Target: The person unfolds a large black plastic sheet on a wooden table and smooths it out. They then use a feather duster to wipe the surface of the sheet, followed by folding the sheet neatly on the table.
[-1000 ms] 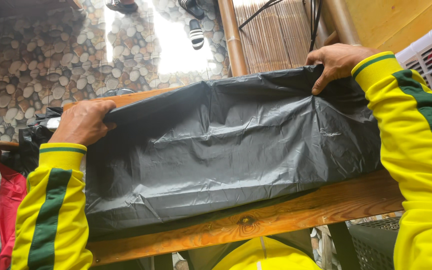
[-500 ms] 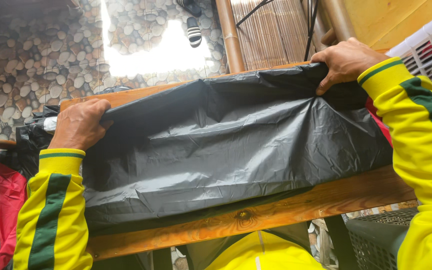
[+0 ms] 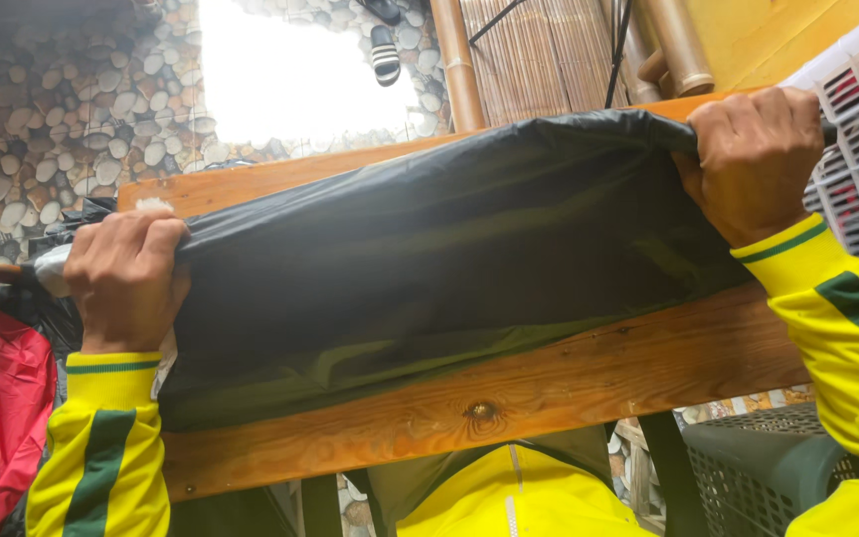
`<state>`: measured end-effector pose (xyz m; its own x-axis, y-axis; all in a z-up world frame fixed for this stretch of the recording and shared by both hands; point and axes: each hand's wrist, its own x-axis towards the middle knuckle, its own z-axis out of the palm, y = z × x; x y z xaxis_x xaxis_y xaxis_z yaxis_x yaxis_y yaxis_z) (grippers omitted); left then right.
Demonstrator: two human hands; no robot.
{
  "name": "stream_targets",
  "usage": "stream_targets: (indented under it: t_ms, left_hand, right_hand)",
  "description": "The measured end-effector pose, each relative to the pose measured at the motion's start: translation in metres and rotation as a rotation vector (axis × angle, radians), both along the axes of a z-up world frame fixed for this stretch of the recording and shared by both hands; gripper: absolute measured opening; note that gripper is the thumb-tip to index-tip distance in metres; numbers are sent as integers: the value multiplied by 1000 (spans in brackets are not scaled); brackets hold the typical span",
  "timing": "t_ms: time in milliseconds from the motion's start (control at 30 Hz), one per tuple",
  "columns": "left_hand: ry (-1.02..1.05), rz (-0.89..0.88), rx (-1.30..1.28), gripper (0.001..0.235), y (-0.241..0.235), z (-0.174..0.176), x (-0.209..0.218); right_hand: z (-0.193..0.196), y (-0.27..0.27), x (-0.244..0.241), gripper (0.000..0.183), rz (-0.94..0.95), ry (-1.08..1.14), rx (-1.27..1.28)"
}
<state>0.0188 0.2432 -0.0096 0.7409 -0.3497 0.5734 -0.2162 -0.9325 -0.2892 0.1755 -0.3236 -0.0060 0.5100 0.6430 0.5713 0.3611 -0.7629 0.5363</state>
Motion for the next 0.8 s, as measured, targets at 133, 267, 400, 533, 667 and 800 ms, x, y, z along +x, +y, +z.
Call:
stream_targets:
  t_ms: [133,267,400,533,667,800]
  left_hand:
    - [-11,89,-8,20,1,-15,-15]
    - [149,154,-4,12,19,-35,13]
    - [716,416,-216,55,9,-12,52]
    - [956,558,-271,53,3,7,72]
    - [948,523,11,46,13,-9,81]
    - [701,388,54,64,24,-28,72]
  right_hand:
    - [-11,-4,-15,31,-24,9,42]
    - [-31,-1,13,24,3,109,118]
    - [-35,10,59,55,-110,489,-3]
    - [-19,32,77,69,-283,945,60]
    - [-24,38,82,67,-344,1000,56]
    - [-61,19,85,70,-140,779,107]
